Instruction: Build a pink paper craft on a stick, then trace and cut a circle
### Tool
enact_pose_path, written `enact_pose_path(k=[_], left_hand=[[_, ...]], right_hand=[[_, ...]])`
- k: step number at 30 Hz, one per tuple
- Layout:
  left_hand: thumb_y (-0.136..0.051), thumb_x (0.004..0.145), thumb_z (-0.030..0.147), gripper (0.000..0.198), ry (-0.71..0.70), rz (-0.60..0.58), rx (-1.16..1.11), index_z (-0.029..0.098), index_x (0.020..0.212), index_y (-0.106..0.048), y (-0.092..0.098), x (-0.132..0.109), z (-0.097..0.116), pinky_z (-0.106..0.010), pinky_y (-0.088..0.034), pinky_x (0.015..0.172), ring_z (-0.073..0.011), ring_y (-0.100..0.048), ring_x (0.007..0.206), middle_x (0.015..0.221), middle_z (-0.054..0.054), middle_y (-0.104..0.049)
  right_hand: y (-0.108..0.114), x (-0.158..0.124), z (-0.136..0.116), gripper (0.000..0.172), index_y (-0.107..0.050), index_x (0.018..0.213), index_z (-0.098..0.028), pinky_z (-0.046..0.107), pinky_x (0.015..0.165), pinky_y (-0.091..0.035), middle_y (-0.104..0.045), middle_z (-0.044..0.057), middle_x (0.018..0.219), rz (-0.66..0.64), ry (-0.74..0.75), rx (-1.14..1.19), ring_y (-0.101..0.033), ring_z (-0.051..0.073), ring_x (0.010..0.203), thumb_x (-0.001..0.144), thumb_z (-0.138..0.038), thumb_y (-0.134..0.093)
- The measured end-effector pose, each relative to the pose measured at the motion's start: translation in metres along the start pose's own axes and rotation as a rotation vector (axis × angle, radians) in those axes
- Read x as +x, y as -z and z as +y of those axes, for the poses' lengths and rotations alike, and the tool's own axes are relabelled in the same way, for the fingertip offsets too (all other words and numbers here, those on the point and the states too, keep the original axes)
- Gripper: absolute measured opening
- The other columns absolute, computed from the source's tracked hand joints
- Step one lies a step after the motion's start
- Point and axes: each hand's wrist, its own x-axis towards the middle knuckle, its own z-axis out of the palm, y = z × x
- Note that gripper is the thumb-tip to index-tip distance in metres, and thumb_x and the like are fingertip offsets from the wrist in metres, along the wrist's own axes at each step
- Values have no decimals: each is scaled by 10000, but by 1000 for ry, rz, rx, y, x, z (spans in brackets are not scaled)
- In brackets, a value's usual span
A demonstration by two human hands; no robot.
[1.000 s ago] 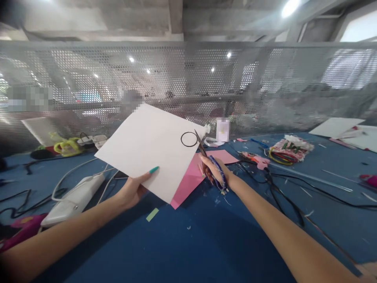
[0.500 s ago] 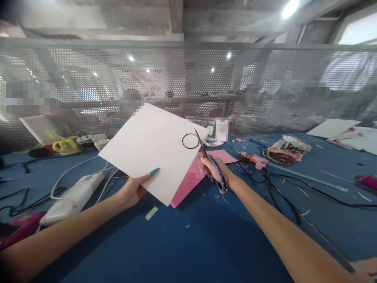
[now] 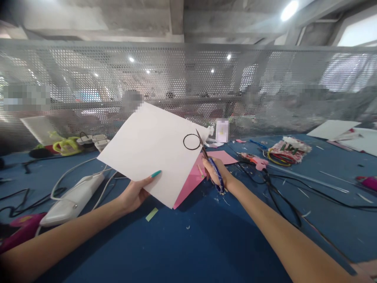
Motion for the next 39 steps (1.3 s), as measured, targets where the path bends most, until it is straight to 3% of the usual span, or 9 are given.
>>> enact_pose_path(k=[11, 18, 23, 28, 33, 39], left_hand=[[-753, 649, 88, 638, 8, 6, -9, 155, 1239, -520, 1, 1, 0, -272, -583, 593, -191, -683, 736, 1001, -95, -704], [-737, 661, 81, 540, 4, 6, 9, 143, 1168, -559, 1, 2, 2, -273, -591, 571, -183, -679, 718, 995, -95, -698], [-726, 656, 62, 498, -2, 6, 18, 133, 1127, -579, 1, 3, 5, -265, -588, 566, -191, -678, 725, 995, -103, -698], [-725, 660, 66, 543, 17, 21, 15, 124, 1170, -548, 1, 2, 2, -264, -586, 567, -175, -670, 681, 938, -94, -701], [-718, 682, 79, 569, 17, -2, 17, 135, 1214, -522, 3, 2, -1, -261, -587, 567, -180, -675, 716, 1007, -107, -691], [-697, 705, 73, 569, 11, -7, 11, 141, 1236, -507, 3, 1, -2, -273, -599, 619, -178, -676, 733, 1025, -110, -689]], right_hand=[[-3, 0, 3, 461, -445, 563, -207, 227, 350, -335, -466, -26, 378, 24, 12, 18, -434, 107, 315, 845, -571, -431], [-6, 1, -2, 430, -527, 643, -180, 218, 357, -382, -443, -42, 477, 11, -39, 257, -424, 94, 381, 776, -589, -515], [-9, 2, -3, 422, -561, 664, -168, 215, 387, -417, -464, -32, 523, 15, -44, 301, -451, 96, 434, 769, -575, -530], [-10, -2, -1, 435, -496, 618, -187, 215, 313, -361, -491, -26, 485, 46, -44, 232, -444, 102, 366, 817, -573, -471], [-6, -1, 4, 461, -474, 587, -197, 225, 321, -363, -503, -22, 448, 63, 23, 68, -477, 120, 351, 828, -589, -457], [-6, 0, 7, 467, -464, 587, -203, 225, 298, -344, -496, -26, 439, 62, 21, 53, -453, 114, 311, 841, -593, -434]])
